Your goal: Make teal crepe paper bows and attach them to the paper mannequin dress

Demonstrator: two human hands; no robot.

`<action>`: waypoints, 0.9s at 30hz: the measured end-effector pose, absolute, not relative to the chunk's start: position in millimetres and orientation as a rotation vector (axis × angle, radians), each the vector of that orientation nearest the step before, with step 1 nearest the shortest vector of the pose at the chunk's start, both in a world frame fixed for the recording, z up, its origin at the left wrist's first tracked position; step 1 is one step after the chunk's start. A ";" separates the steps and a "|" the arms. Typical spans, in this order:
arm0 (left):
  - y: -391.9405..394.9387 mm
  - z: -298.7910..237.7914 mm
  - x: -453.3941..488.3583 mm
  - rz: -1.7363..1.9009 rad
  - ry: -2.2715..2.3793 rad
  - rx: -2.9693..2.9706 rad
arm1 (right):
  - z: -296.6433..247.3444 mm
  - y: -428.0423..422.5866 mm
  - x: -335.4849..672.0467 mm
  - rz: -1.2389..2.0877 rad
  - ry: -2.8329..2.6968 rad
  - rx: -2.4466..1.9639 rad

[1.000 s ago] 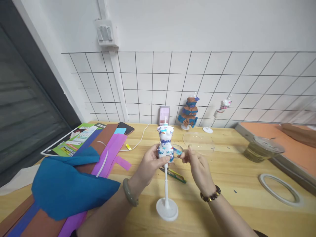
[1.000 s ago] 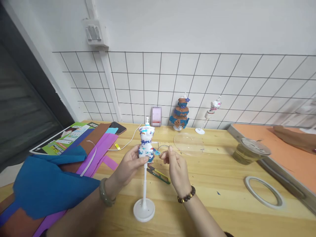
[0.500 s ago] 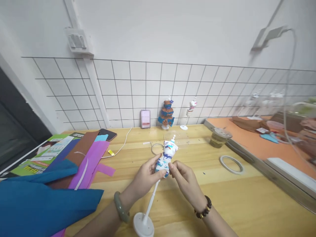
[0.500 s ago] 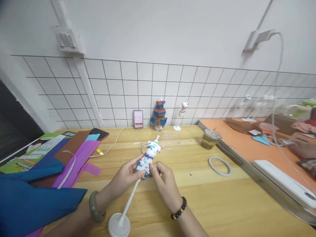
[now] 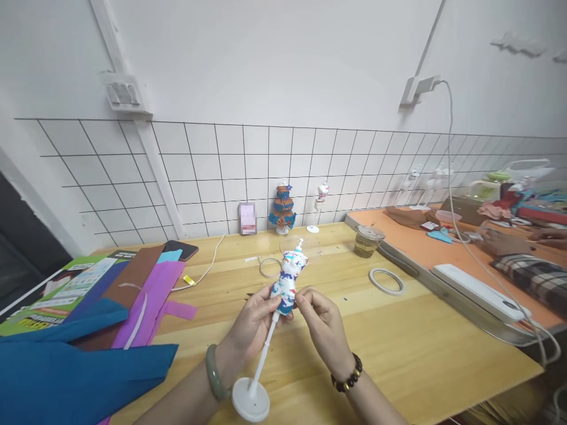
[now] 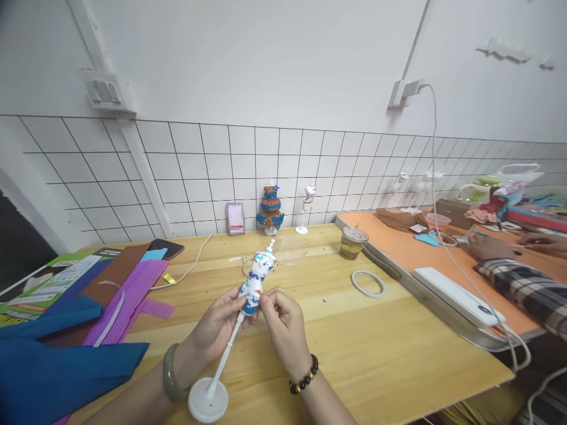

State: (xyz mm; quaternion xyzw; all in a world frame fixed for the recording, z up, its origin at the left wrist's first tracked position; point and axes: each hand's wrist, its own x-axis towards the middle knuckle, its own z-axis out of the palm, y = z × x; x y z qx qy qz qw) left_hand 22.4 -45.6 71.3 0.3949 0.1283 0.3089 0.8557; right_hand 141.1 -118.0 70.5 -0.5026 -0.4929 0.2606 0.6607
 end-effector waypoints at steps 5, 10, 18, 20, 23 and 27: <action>-42.8 69.4 20.6 0.666 0.238 0.796 | 63.9 -114.9 145.3 0.685 -1.069 -1.152; -43.4 72.1 20.5 0.638 0.185 0.843 | 54.4 -109.4 144.8 0.882 -1.072 -1.077; -43.4 80.2 19.1 0.672 0.234 0.906 | 57.6 -107.3 156.4 0.846 -1.175 -1.076; -40.7 81.5 17.7 0.720 0.284 0.921 | 60.7 -107.7 157.3 0.831 -1.185 -1.078; -35.3 80.5 16.5 0.805 0.368 0.992 | 65.8 -108.2 155.7 0.792 -1.178 -1.110; -32.3 76.1 17.2 0.806 0.357 1.113 | 72.8 -107.6 149.1 0.692 -1.183 -1.204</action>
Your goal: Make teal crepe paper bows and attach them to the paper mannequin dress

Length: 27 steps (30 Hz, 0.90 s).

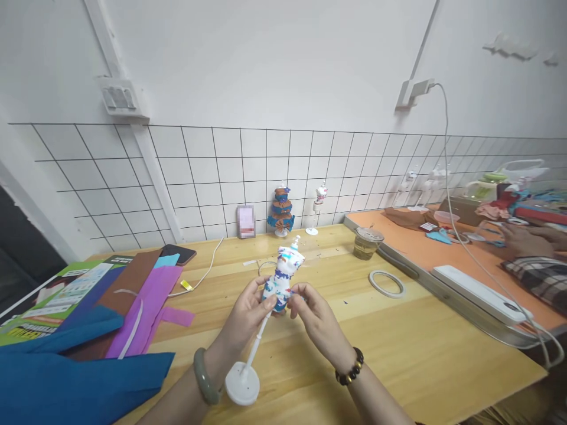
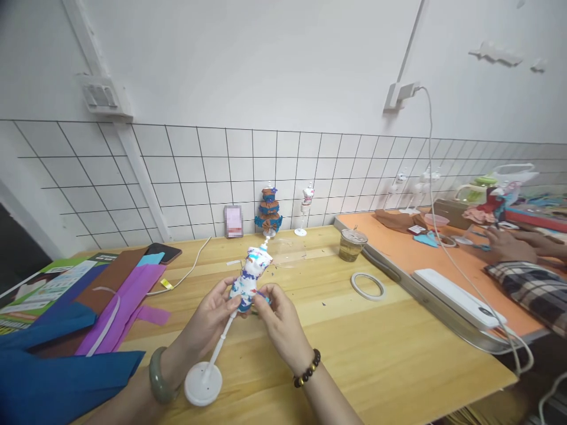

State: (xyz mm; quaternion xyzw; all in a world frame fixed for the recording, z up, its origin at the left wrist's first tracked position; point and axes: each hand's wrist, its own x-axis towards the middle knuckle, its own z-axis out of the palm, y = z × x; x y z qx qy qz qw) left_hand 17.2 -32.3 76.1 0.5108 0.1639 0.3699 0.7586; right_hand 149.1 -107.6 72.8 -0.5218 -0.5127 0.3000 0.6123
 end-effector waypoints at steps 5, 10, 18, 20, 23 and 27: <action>-32.2 74.9 15.4 0.791 0.375 1.154 | 76.3 -107.7 145.2 0.574 -1.217 -1.288; -28.2 78.9 10.4 0.708 0.394 1.275 | 80.3 -111.3 149.3 0.438 -1.330 -1.376; -33.6 76.7 14.5 0.906 0.593 1.420 | 79.1 -106.5 143.2 0.322 -1.305 -1.428; -37.6 77.4 14.1 1.000 0.620 1.563 | 77.8 -103.2 140.9 0.294 -1.291 -1.439; -40.1 78.9 12.9 1.022 0.602 1.764 | 77.1 -99.0 139.0 0.284 -1.288 -1.443; -37.2 74.7 13.7 1.017 0.612 1.797 | 76.0 -95.0 137.8 0.325 -1.283 -1.435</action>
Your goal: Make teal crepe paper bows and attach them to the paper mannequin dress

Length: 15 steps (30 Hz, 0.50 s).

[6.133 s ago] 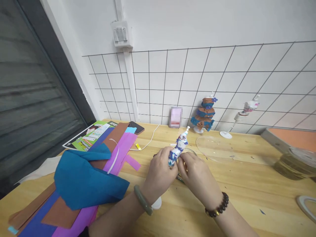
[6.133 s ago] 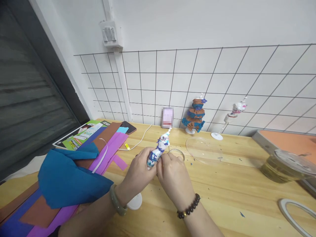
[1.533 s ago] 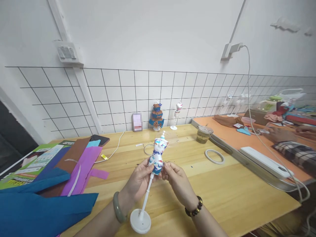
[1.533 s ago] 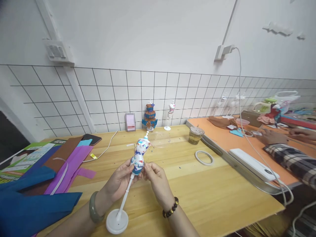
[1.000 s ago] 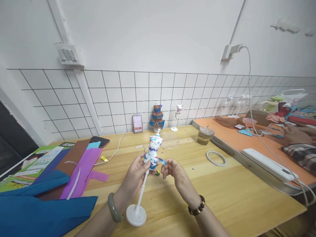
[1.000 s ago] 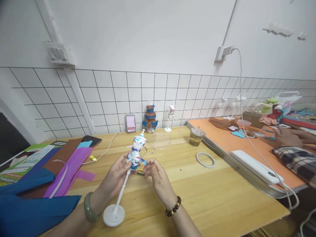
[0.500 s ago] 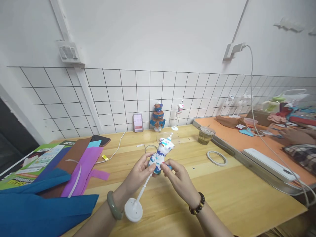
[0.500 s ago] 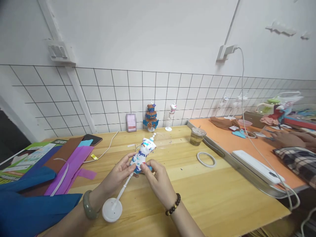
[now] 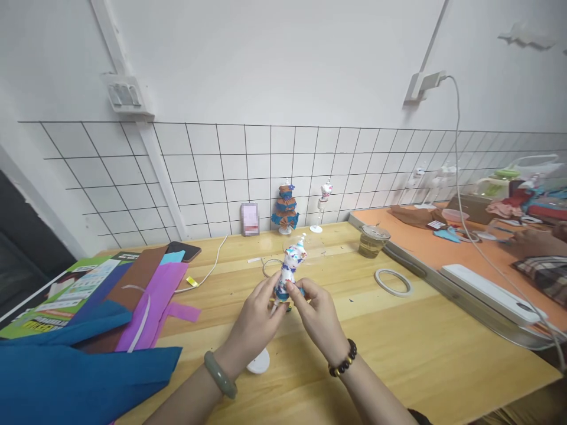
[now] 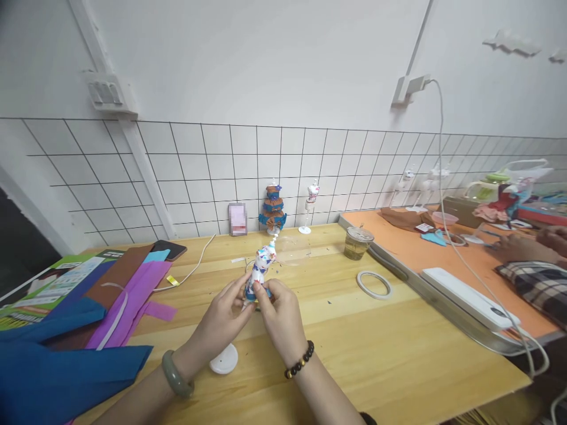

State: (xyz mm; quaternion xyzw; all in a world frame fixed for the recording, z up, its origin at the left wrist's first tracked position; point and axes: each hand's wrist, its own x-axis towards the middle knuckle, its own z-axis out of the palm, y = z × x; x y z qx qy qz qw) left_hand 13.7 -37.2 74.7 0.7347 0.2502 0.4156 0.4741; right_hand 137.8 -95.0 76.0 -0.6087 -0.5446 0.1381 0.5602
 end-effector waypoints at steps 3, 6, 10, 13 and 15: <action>-36.5 68.7 14.6 0.991 0.625 1.736 | 75.1 -93.0 135.8 0.337 -1.274 -1.412; -38.9 65.0 14.3 0.937 0.634 1.716 | 75.7 -92.2 132.9 0.324 -1.270 -1.381; -42.6 65.2 13.6 0.904 0.628 1.684 | 77.9 -92.9 128.7 0.318 -1.269 -1.331; -44.3 67.3 14.6 0.908 0.622 1.606 | 79.1 -94.1 125.8 0.332 -1.254 -1.288; -45.1 67.7 16.0 0.919 0.598 1.511 | 79.5 -95.0 124.2 0.354 -1.247 -1.257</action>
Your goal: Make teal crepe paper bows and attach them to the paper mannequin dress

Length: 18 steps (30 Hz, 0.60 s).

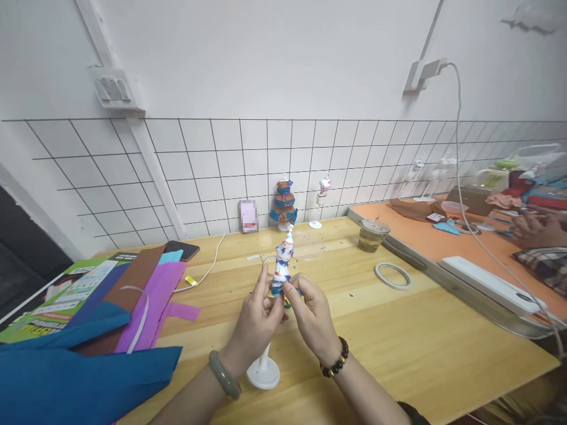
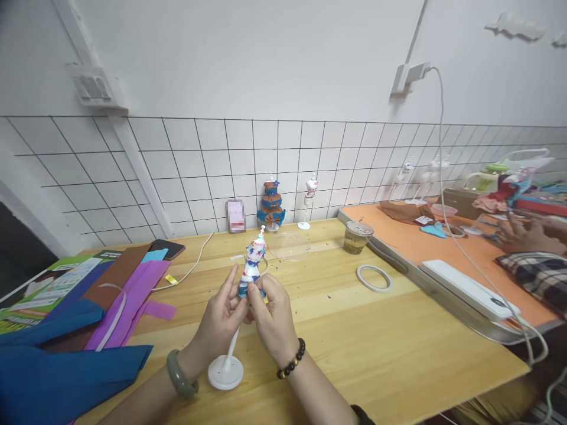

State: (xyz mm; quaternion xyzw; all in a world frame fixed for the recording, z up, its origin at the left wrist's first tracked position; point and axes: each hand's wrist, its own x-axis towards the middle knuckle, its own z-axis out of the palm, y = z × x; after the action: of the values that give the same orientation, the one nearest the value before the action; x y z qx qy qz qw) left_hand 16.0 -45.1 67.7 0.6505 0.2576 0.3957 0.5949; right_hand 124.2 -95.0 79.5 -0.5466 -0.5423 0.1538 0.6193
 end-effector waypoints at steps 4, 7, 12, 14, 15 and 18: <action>-45.5 64.2 19.7 0.932 0.548 1.367 | 79.7 -96.2 122.7 0.392 -1.247 -1.208; -45.4 62.7 21.5 0.938 0.558 1.322 | 80.3 -96.6 122.6 0.403 -1.246 -1.190; -43.9 70.1 20.3 0.882 0.561 1.288 | 83.6 -96.3 120.6 0.387 -1.231 -1.171; -43.0 73.2 19.3 0.875 0.551 1.280 | 85.0 -95.8 119.0 0.382 -1.231 -1.165; -42.7 74.2 19.0 0.871 0.547 1.278 | 85.6 -95.5 118.1 0.380 -1.234 -1.163; -43.2 76.0 19.3 0.874 0.537 1.271 | 86.6 -94.3 115.4 0.375 -1.245 -1.159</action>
State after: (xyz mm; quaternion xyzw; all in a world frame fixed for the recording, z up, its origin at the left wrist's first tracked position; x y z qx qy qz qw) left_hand 19.3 -43.2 76.0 0.5673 0.2397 0.3898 0.6847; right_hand 115.4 -94.3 86.6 -0.5089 -0.5468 0.1646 0.6441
